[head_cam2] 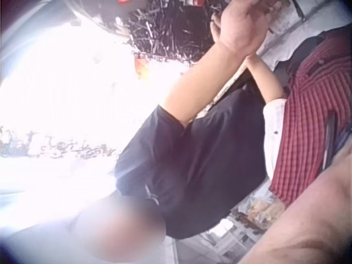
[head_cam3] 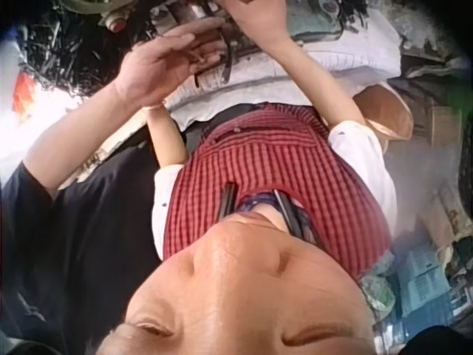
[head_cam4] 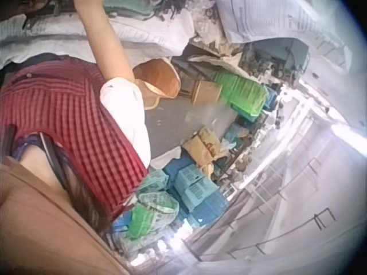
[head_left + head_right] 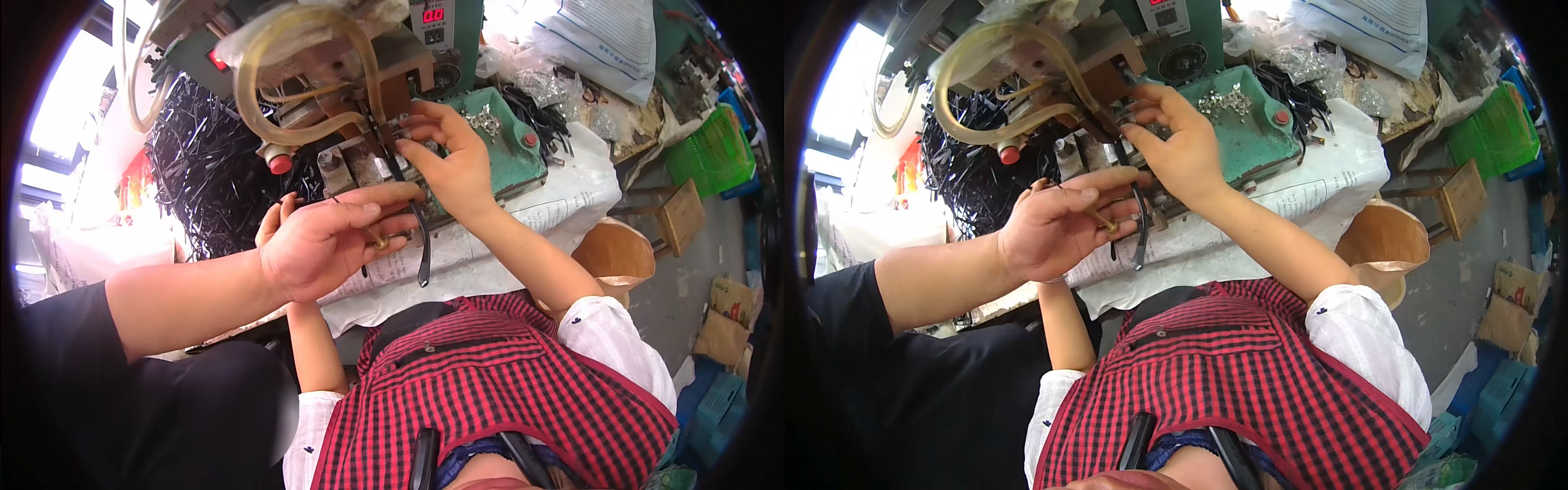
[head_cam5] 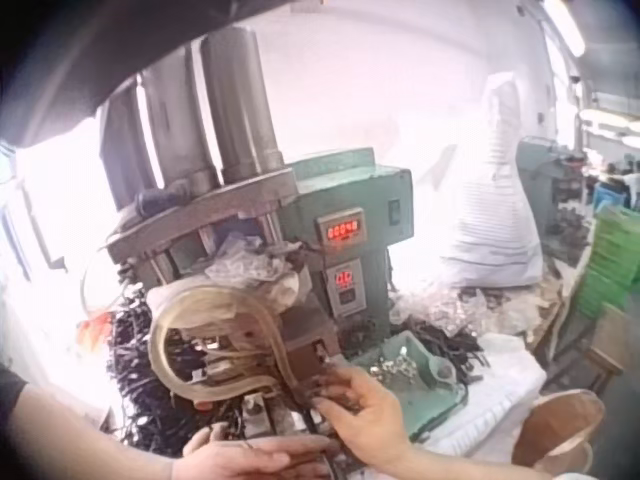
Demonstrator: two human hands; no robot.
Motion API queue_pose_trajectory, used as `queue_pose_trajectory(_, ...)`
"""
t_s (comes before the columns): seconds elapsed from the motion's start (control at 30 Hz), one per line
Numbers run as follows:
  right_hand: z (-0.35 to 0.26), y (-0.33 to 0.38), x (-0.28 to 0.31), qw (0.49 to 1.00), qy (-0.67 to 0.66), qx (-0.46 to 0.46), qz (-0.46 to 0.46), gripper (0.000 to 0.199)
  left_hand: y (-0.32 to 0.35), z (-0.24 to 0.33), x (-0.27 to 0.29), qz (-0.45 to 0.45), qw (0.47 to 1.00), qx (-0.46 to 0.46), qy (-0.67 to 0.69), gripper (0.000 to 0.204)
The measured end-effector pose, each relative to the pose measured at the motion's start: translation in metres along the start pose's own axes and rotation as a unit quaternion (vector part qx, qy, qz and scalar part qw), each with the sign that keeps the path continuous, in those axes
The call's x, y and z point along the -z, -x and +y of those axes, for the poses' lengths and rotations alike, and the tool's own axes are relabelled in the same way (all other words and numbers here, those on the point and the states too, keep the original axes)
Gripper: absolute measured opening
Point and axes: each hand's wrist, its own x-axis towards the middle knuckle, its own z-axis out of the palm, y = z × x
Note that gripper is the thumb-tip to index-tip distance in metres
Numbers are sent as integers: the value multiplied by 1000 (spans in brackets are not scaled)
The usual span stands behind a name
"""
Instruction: The person operates a manual press machine to attach small metal components to black plastic strips. They repeatedly pick up a strip and a metal piece, place them into the machine, and press down to join them. A coworker occasionally assists by handing over materials.
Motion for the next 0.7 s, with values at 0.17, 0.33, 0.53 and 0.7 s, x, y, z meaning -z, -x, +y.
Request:
queue_pose_trajectory(0.17, -18, 2, -13, 998, -57, -1, -8, 49, 14, -2, 10, 2, 997, 1, -79, 53)
queue_pose_trajectory(0.33, -37, 15, 7, 995, 70, 31, -61, 44, -3, -109, 77, 535, 569, -544, -307, 12)
queue_pose_trajectory(0.53, 60, -19, 93, 915, 398, 34, -63, 28, -25, -81, 8, 272, 358, -643, -620, 32)
queue_pose_trajectory(0.7, 58, 3, 102, 932, 362, 6, -31, 26, -46, -66, 1, 242, 350, -650, -630, 33)
